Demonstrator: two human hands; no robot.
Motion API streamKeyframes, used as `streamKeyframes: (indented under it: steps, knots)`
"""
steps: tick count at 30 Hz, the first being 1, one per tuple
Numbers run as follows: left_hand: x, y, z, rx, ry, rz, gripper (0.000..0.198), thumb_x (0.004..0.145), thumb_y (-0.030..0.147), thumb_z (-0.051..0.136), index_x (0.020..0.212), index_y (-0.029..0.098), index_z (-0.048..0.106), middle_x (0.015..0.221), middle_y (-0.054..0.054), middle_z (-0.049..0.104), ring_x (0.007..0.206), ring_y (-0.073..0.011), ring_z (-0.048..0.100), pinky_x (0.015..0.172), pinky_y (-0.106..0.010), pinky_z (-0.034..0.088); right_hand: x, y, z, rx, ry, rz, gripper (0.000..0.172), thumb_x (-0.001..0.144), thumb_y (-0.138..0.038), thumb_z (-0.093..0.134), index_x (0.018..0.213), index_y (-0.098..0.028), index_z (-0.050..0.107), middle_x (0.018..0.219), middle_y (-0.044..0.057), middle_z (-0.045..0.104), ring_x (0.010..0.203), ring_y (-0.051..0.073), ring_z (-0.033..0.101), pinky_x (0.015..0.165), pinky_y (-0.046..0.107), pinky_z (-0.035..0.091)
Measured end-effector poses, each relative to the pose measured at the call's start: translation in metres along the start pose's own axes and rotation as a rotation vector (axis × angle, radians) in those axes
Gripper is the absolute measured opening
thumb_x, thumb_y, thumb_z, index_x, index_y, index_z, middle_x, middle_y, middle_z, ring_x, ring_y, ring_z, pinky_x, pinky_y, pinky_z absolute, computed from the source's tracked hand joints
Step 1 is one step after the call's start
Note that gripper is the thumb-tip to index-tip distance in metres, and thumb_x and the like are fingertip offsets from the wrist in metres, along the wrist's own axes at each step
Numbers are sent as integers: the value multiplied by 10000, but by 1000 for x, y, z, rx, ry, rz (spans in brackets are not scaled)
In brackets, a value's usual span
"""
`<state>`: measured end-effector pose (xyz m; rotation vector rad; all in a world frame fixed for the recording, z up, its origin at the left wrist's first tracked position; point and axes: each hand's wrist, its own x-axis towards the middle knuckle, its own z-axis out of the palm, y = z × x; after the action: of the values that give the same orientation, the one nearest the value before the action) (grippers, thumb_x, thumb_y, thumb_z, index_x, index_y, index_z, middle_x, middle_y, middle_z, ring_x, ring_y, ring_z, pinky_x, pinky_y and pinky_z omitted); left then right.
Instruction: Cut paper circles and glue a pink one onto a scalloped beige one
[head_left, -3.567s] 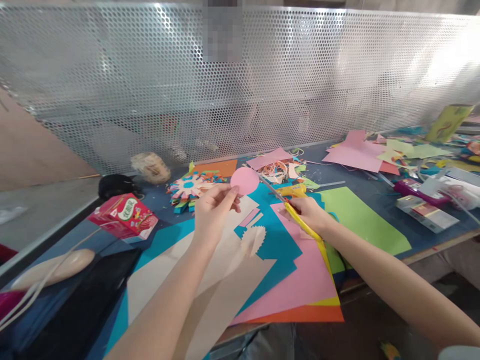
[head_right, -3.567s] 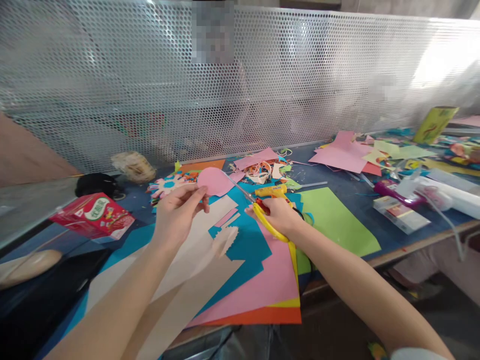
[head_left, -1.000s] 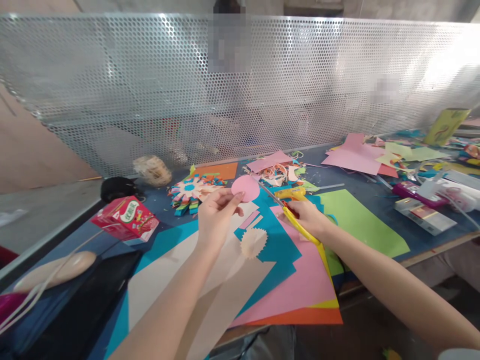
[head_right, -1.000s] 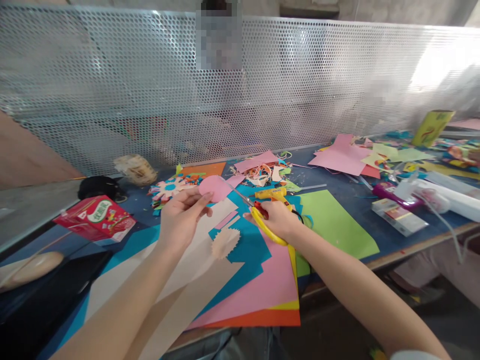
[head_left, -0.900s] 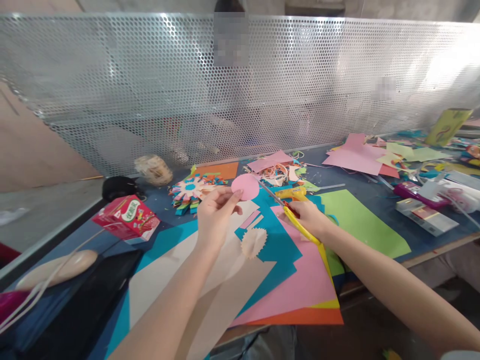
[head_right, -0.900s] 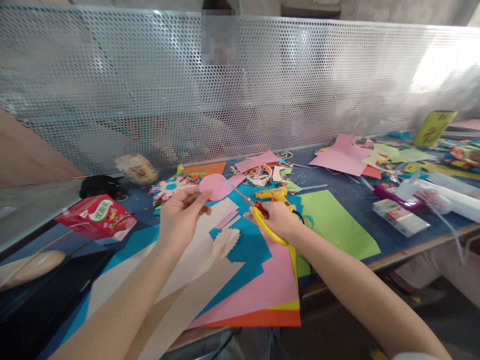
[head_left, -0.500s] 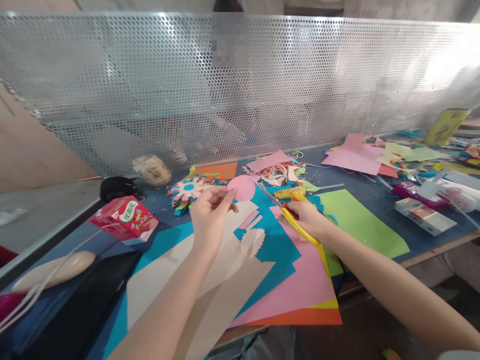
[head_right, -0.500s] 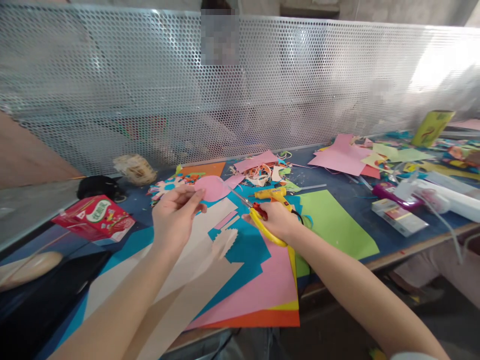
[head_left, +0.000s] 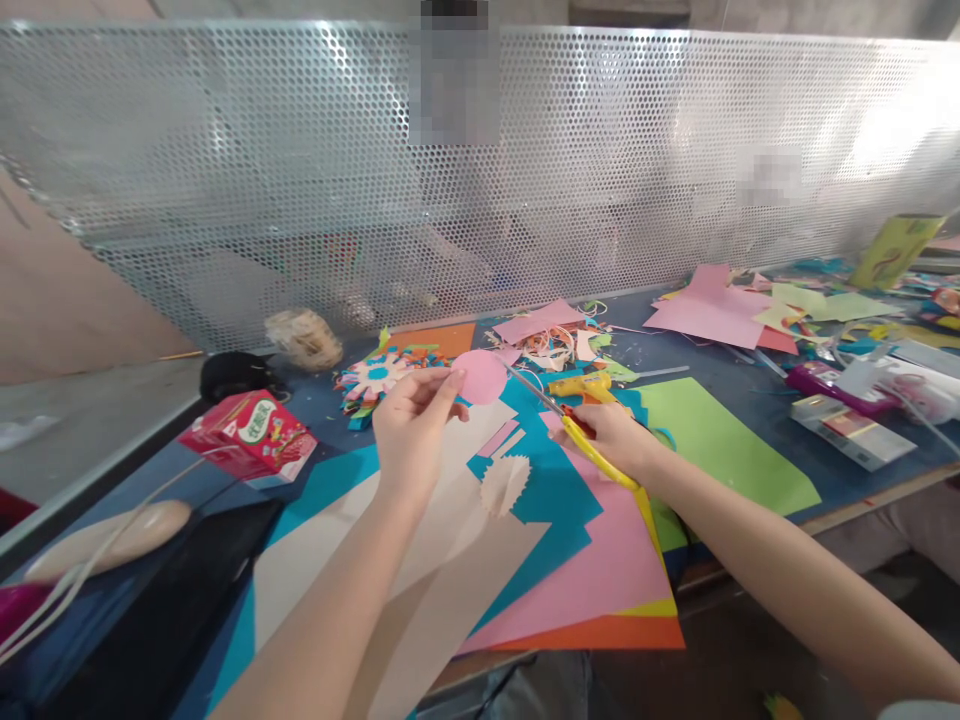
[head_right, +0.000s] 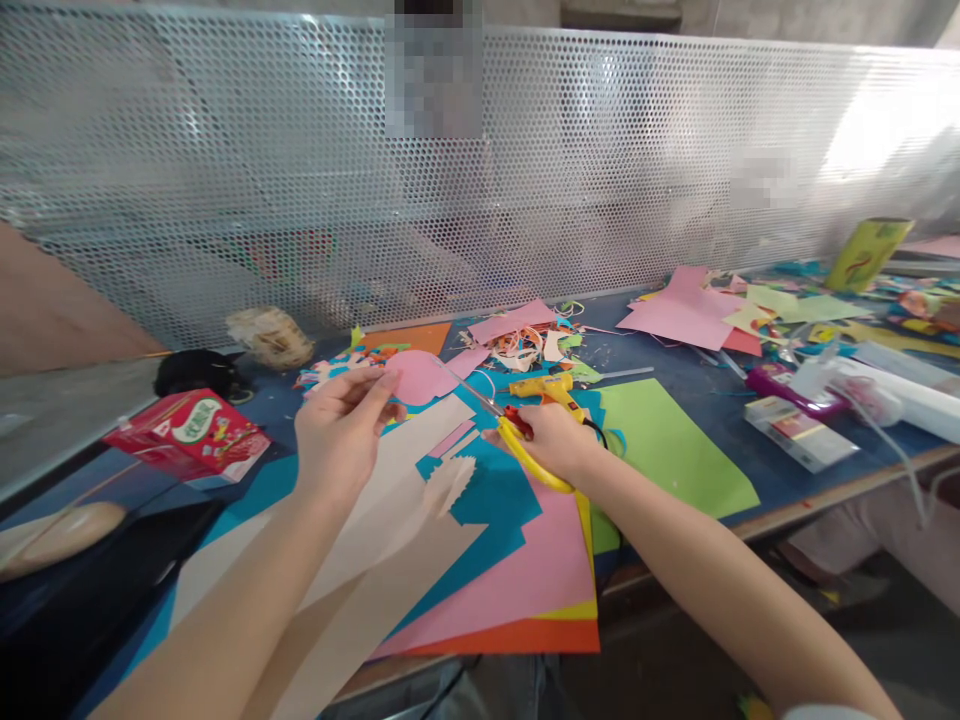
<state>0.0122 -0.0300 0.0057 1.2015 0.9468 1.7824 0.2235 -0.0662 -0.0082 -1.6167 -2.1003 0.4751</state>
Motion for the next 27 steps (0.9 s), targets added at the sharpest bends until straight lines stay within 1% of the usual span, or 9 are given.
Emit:
streamKeyframes:
  steps: [2, 4, 10, 16, 19, 22, 24, 27]
  knots:
    - [1, 2, 0, -13, 35, 10, 278, 571, 322, 835, 705, 159, 654, 584, 27, 634, 453, -82, 546, 438, -215, 465, 0, -1, 0, -4, -32, 10, 422, 854, -446, 560, 578, -214, 340, 532, -44, 386, 504, 100, 341, 504, 241, 253]
    - [1, 3, 0, -22, 41, 26, 276, 573, 323, 835, 699, 161, 651, 578, 30, 630, 455, -83, 545, 440, -215, 468, -1, -2, -1, -9, -48, 19, 411, 860, -443, 554, 590, -215, 344, 545, -39, 400, 516, 105, 353, 510, 244, 256]
    - [1, -3, -2, 8, -19, 70, 230, 619, 299, 824, 713, 158, 669, 572, 30, 637, 433, -70, 534, 436, -196, 457, -1, -4, -3, -17, -48, 13, 398, 861, -412, 551, 589, -215, 336, 559, -40, 398, 524, 103, 346, 513, 247, 245]
    - [-1, -9, -3, 10, -86, 100, 226, 637, 308, 820, 722, 157, 675, 586, 23, 640, 435, -71, 539, 434, -195, 448, -1, -4, -4, -25, -42, 23, 399, 852, -436, 567, 599, -215, 352, 575, -34, 423, 525, 102, 366, 518, 247, 243]
    - [0, -8, -2, 20, -79, 100, 199, 646, 293, 809, 723, 160, 683, 580, 26, 637, 436, -69, 537, 441, -192, 446, -1, -4, -4, -35, -47, 35, 405, 864, -424, 560, 591, -214, 345, 568, -34, 413, 526, 103, 354, 516, 247, 240]
    - [1, -5, -3, 34, -40, 91, 193, 644, 294, 805, 719, 160, 688, 581, 31, 631, 435, -61, 527, 444, -185, 437, -1, -5, -3, -44, -59, 46, 411, 877, -414, 551, 587, -212, 339, 563, -38, 398, 526, 102, 340, 513, 245, 245]
    - [2, -3, -3, 35, -13, 101, 202, 646, 308, 803, 721, 160, 688, 580, 33, 627, 439, -58, 520, 446, -183, 430, -1, -6, -3, -48, -64, 48, 417, 876, -432, 552, 591, -211, 344, 561, -41, 396, 524, 101, 340, 509, 244, 246]
    - [3, -2, -3, 37, -10, 128, 210, 656, 327, 798, 721, 162, 685, 559, 37, 614, 449, -58, 513, 459, -181, 425, -2, -6, -3, -54, -50, 27, 423, 871, -452, 554, 590, -211, 349, 548, -40, 406, 513, 100, 354, 503, 244, 244]
